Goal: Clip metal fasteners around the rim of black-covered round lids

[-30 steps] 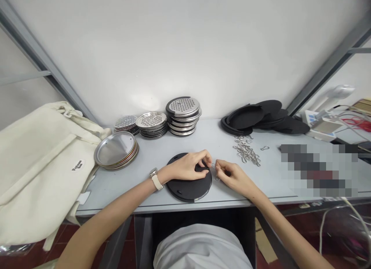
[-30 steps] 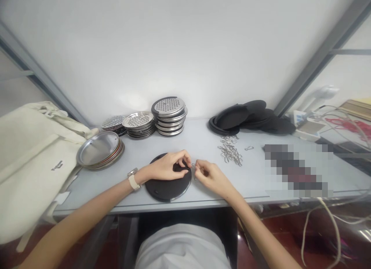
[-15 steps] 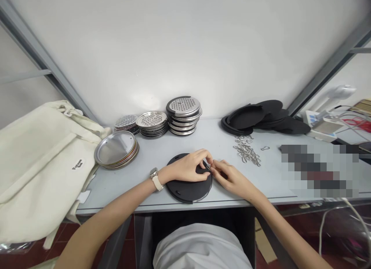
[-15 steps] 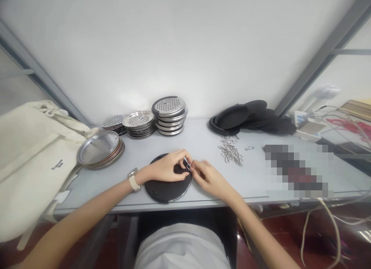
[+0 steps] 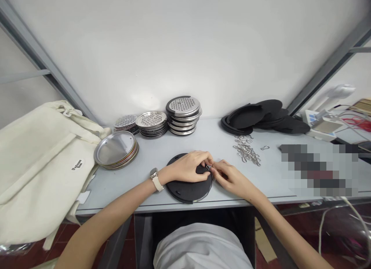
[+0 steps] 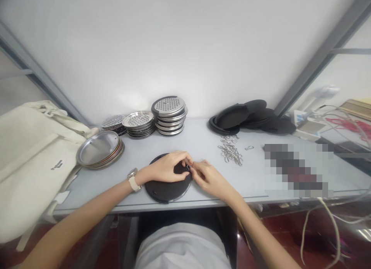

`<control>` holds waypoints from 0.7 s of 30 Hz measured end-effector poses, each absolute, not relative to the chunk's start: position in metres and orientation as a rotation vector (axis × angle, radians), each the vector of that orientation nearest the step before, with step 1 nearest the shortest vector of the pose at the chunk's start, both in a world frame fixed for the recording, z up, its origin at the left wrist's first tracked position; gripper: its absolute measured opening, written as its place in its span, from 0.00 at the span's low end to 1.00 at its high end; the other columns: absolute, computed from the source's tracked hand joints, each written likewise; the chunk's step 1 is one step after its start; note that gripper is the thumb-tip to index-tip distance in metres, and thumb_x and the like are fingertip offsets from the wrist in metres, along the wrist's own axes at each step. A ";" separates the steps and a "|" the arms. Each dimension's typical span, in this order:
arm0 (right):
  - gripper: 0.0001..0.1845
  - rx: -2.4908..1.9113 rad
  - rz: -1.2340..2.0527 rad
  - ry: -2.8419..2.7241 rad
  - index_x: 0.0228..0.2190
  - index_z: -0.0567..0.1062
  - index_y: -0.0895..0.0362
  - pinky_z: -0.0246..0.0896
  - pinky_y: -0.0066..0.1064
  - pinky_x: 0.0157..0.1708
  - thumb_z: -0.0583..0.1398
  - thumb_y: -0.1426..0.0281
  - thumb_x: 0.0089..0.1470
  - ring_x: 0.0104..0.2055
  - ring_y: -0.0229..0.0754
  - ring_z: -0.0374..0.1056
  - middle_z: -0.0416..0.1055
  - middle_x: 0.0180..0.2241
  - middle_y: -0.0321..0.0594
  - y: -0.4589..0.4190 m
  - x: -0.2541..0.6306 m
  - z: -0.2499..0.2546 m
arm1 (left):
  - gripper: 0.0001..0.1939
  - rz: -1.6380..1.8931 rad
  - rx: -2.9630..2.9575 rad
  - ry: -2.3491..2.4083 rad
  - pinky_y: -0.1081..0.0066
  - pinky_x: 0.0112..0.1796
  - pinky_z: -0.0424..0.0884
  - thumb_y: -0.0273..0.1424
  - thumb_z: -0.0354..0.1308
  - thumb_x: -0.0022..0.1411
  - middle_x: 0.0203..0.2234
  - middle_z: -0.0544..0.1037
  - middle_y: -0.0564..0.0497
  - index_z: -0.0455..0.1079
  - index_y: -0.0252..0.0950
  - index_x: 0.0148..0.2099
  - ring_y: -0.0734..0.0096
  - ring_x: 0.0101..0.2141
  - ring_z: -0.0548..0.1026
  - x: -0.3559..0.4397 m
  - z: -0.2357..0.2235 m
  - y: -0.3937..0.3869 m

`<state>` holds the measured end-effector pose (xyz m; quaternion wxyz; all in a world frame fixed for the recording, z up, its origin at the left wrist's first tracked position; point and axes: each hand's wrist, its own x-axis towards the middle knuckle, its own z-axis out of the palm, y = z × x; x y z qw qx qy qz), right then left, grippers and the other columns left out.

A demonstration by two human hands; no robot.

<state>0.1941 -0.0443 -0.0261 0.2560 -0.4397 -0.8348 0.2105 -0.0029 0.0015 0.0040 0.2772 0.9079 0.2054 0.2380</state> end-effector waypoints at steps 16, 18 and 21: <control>0.07 -1.219 0.691 -2.193 0.28 0.64 0.55 0.56 0.29 0.29 0.52 0.70 0.59 0.28 0.38 0.58 0.61 0.23 0.33 -0.047 0.195 -0.027 | 0.15 0.619 2.259 0.537 0.73 0.39 0.69 0.22 0.57 0.52 0.35 0.74 0.51 0.63 0.36 0.43 0.73 0.35 0.72 -0.003 0.004 0.005; 0.06 -1.212 0.721 -2.193 0.28 0.64 0.55 0.56 0.29 0.29 0.52 0.70 0.58 0.27 0.38 0.58 0.61 0.23 0.32 -0.047 0.195 -0.027 | 0.15 0.619 2.253 0.537 0.72 0.39 0.70 0.23 0.58 0.52 0.36 0.74 0.50 0.63 0.36 0.43 0.73 0.35 0.72 -0.003 0.003 0.005; 0.08 -1.224 0.697 -2.209 0.26 0.63 0.55 0.56 0.29 0.30 0.52 0.70 0.58 0.27 0.38 0.58 0.60 0.21 0.32 -0.046 0.196 -0.028 | 0.16 0.625 2.248 0.532 0.72 0.39 0.70 0.23 0.57 0.52 0.36 0.74 0.50 0.63 0.35 0.44 0.73 0.35 0.72 -0.004 0.003 0.005</control>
